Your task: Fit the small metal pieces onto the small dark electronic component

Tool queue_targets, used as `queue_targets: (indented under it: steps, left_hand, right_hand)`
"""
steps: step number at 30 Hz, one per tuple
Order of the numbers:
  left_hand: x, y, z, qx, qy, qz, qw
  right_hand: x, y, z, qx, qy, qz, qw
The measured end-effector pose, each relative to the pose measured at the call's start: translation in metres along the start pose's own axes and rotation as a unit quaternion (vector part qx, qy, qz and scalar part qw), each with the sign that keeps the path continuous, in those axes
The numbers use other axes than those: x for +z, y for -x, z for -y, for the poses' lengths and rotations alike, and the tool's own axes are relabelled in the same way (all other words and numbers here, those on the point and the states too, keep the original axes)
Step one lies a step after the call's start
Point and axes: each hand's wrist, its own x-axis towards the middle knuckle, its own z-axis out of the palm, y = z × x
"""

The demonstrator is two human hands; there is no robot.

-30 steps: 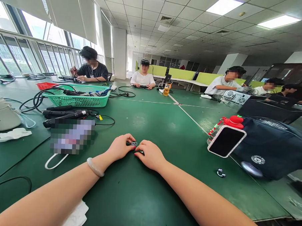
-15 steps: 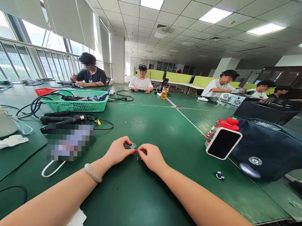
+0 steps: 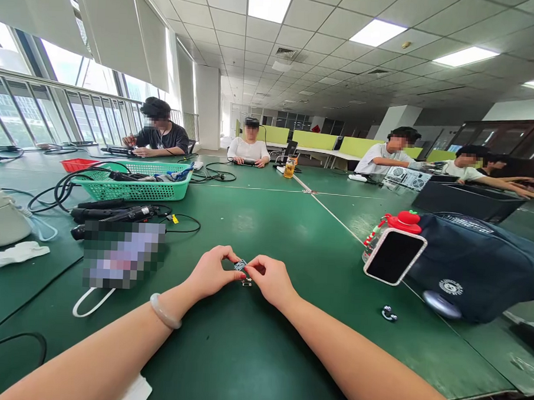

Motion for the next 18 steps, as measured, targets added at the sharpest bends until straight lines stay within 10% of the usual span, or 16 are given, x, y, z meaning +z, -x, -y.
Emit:
queue_targets:
  steps: [18]
  left_hand:
    - [-0.0008,0.0015,-0.0029,0.010,0.000,-0.014,1.000]
  right_hand:
    - [-0.0017,0.0019,0.0077,-0.001,-0.006,-0.032,0.999]
